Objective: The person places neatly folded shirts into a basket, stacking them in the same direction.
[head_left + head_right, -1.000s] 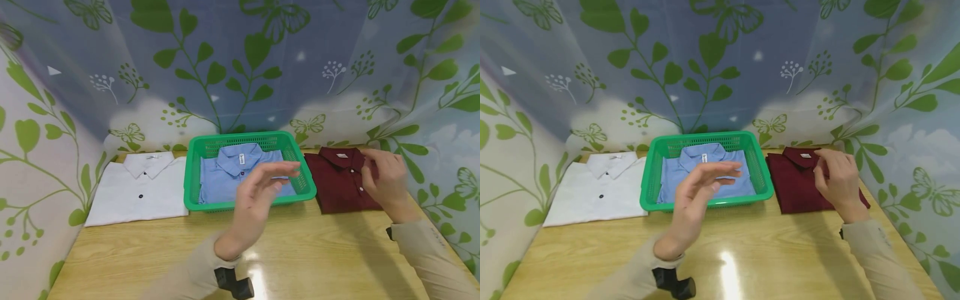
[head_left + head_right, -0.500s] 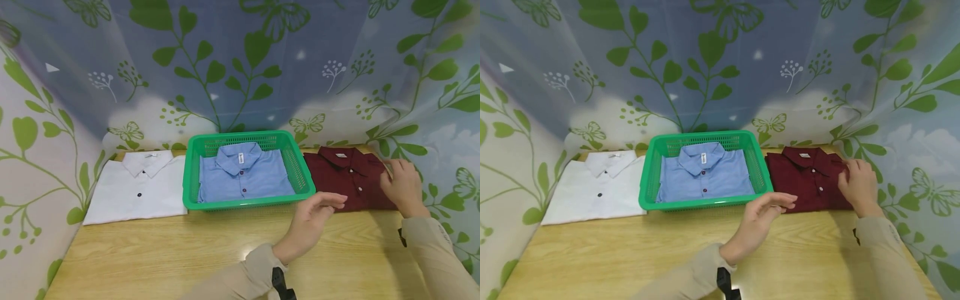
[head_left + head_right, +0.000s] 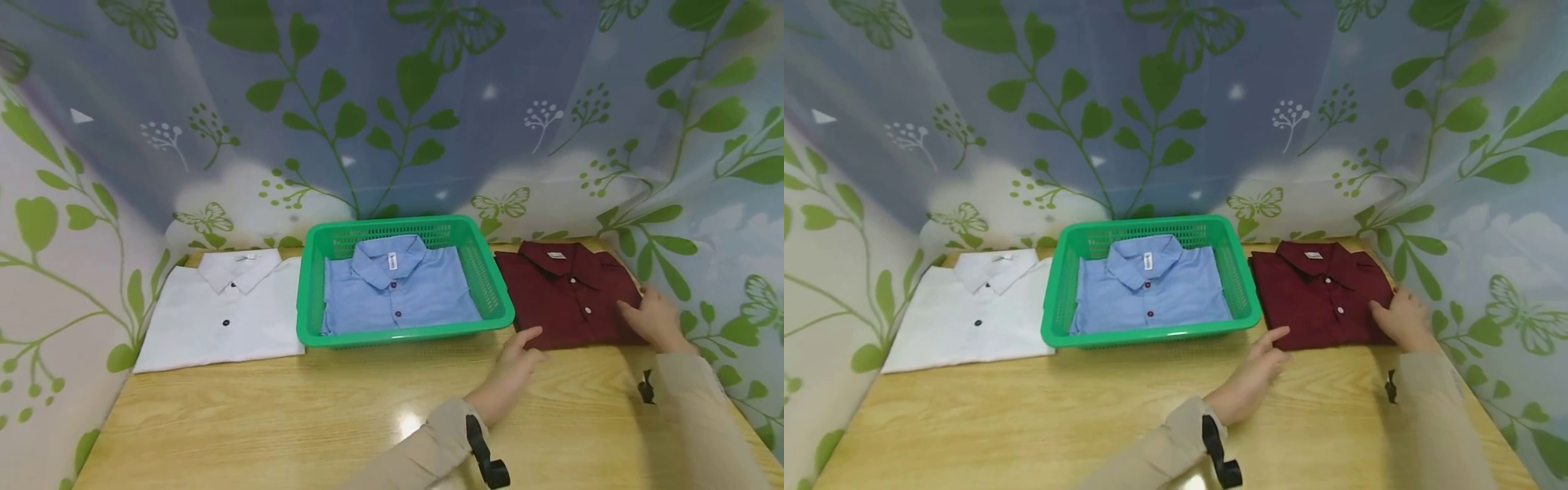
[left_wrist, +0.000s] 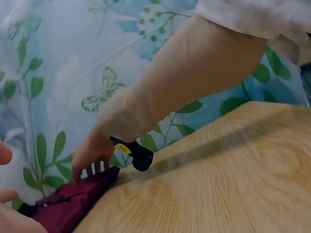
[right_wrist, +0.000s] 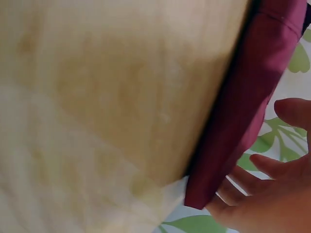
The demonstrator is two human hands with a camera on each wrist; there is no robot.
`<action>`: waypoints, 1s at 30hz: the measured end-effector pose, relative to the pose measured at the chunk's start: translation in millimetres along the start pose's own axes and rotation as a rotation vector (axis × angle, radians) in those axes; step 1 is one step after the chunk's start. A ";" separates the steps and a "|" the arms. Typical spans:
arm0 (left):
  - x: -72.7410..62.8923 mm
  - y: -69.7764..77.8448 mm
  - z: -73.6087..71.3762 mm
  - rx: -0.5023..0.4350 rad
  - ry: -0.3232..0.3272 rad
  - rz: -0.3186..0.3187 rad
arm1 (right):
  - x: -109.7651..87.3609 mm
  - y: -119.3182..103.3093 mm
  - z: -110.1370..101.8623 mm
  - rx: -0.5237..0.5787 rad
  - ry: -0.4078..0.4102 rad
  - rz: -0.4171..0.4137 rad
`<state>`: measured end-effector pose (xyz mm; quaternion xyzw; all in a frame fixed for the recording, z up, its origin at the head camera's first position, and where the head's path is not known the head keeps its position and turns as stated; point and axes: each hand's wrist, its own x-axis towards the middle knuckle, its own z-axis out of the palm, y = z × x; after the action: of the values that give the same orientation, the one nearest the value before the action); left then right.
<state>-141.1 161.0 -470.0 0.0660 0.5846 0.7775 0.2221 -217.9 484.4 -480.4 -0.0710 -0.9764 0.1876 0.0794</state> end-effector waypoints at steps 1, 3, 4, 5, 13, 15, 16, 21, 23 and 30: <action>2.0 -3.3 -0.8 -0.060 0.005 -0.023 | -1.6 2.0 1.0 0.000 -0.012 0.008; 5.0 -8.0 -3.8 -0.161 0.009 -0.056 | -4.7 3.8 1.7 -0.001 -0.047 0.039; 6.4 -9.4 -5.7 -0.200 0.011 -0.063 | -6.1 3.2 1.7 0.004 -0.064 0.058; 7.7 -10.9 -7.6 -0.237 0.010 -0.072 | -7.7 2.3 1.3 0.008 -0.081 0.077; 17.7 -13.7 -13.8 -0.301 0.038 -0.139 | -18.0 -3.1 -3.6 0.054 -0.178 0.136; 18.9 -13.4 -14.1 -0.289 0.040 -0.138 | -19.3 -2.6 -4.3 0.061 -0.192 0.136; 19.7 -13.5 -14.3 -0.280 0.036 -0.136 | -19.8 -2.5 -4.8 0.066 -0.201 0.138; 23.7 -14.8 -17.3 -0.180 -0.003 -0.166 | -21.0 -2.6 -7.5 0.088 -0.244 0.143; 25.1 -14.9 -18.2 -0.139 -0.015 -0.180 | -22.4 -3.1 -8.6 0.086 -0.255 0.140; 19.5 -12.2 -22.7 -0.096 -0.054 -0.205 | -31.9 -7.2 -10.0 0.031 -0.309 0.145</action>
<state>-163.4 151.9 -491.4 0.0161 0.5442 0.7758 0.3189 -185.6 476.0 -472.6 -0.1101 -0.9664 0.2166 -0.0843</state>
